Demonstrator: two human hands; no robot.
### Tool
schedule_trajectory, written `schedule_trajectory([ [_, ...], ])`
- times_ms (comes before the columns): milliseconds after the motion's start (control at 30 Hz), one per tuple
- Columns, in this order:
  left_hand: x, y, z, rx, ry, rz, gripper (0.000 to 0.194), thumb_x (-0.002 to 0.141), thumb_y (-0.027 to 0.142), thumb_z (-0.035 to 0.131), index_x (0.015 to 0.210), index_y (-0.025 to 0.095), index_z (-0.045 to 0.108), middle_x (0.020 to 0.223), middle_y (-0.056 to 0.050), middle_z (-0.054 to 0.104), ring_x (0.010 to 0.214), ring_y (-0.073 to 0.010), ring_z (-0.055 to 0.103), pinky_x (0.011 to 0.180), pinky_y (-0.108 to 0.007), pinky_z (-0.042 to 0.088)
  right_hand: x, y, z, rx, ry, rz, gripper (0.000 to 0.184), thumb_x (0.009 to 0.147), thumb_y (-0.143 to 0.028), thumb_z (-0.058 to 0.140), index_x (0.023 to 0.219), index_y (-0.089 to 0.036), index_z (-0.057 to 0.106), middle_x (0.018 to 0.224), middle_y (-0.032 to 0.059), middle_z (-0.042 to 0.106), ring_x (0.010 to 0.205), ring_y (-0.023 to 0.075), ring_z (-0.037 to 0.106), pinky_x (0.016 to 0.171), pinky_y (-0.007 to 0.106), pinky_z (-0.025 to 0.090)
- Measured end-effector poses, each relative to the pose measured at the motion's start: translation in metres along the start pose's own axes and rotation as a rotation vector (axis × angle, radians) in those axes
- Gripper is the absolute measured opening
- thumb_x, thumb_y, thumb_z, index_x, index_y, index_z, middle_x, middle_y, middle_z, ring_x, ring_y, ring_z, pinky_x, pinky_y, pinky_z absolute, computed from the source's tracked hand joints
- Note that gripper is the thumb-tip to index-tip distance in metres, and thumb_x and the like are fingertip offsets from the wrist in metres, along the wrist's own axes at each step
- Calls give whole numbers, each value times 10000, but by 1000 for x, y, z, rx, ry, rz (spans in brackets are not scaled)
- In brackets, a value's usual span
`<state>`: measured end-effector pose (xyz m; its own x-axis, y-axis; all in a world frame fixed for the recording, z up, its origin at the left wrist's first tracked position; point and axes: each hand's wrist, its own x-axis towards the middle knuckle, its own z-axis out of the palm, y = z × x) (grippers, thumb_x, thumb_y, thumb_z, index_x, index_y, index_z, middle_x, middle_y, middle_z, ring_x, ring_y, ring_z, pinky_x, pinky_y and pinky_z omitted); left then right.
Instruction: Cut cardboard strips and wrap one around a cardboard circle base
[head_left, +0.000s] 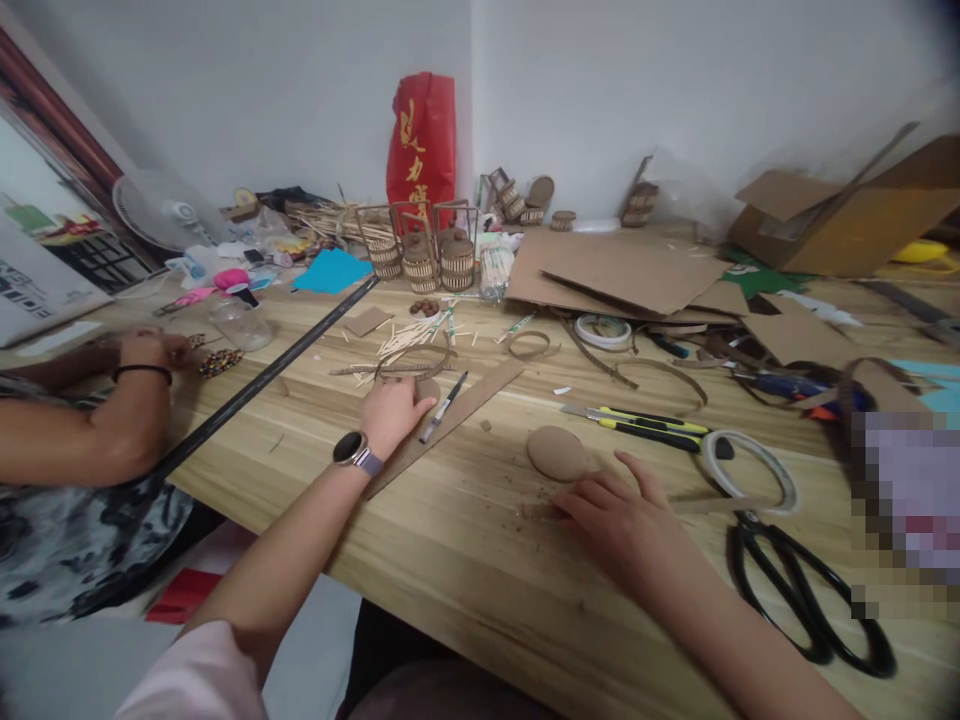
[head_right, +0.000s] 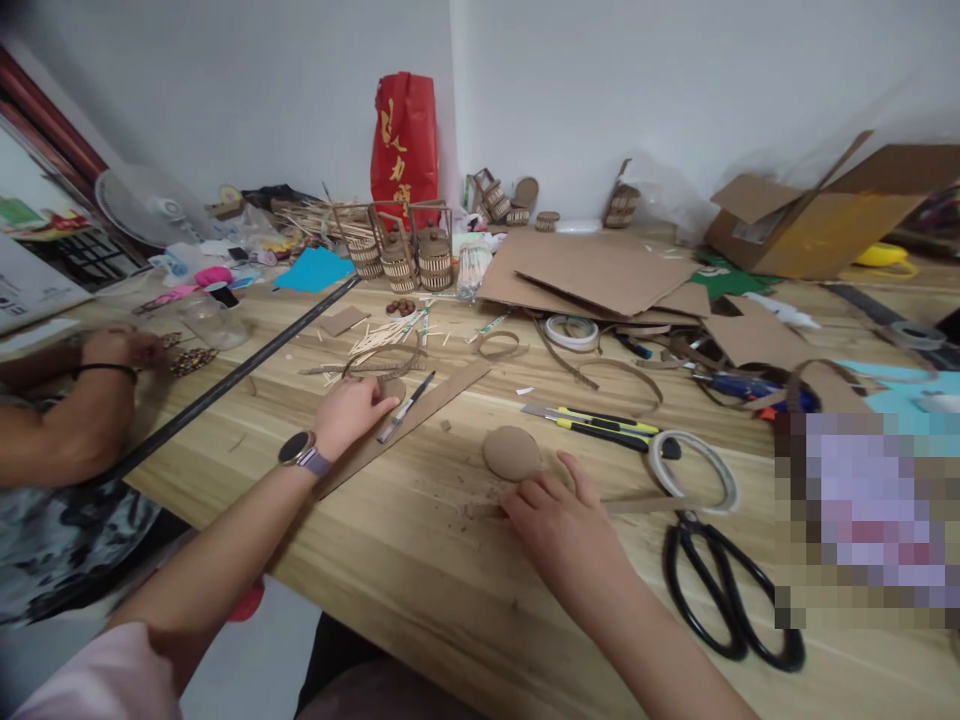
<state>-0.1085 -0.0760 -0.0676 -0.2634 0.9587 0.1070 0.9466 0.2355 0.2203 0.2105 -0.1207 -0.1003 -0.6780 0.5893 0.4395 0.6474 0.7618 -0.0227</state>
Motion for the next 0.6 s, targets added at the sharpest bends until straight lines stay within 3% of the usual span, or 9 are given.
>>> schedule_trajectory([
  [67, 7, 1, 0, -57, -8, -28, 266, 799, 404, 716, 876, 163, 634, 980, -153, 673, 1020, -326, 606, 883, -388, 441, 0, 0, -1, -3, -6, -4, 188, 867, -112, 617, 832, -277, 701, 747, -43, 698, 794, 175, 639, 1091, 449, 230],
  [167, 14, -1, -3, -178, -15, -60, 403, 704, 284, 788, 1033, 145, 599, 1131, -161, 630, 1056, -311, 600, 898, -378, 450, -1, 1, -4, -9, -35, -10, 219, 869, -95, 602, 839, -284, 707, 734, -46, 687, 782, 169, 646, 1095, 458, 239],
  [233, 15, -5, -7, -284, -35, -62, 498, 697, 199, 762, 1149, 144, 561, 1172, -142, 620, 1064, -290, 605, 904, -370, 458, -2, 2, -6, -24, -57, -7, 231, 861, -76, 598, 833, -278, 707, 727, -45, 679, 772, 168, 650, 1103, 475, 241],
  [333, 13, -12, -18, -473, -107, -66, 553, 757, 181, 676, 1276, 117, 498, 1065, -116, 667, 967, -259, 650, 834, -362, 499, -2, 3, -8, -44, -79, -17, 227, 846, -67, 603, 791, -265, 702, 696, -47, 659, 749, 171, 656, 1117, 498, 240],
  [467, 4, -10, -38, -717, -248, -30, 376, 820, 276, 605, 1147, 90, 598, 961, -111, 711, 890, -224, 683, 796, -337, 528, -2, 3, -9, -42, -101, -20, 253, 851, -54, 580, 781, -261, 707, 700, -42, 670, 741, 165, 661, 1137, 500, 223],
  [600, -17, 22, -41, -1114, -398, 37, 420, 715, 426, 744, 1003, 131, 665, 948, -98, 729, 912, -234, 679, 814, -340, 522, -1, 7, -13, -62, -148, 11, 221, 851, -91, 611, 808, -274, 728, 708, -35, 681, 736, 168, 653, 1141, 507, 205],
])
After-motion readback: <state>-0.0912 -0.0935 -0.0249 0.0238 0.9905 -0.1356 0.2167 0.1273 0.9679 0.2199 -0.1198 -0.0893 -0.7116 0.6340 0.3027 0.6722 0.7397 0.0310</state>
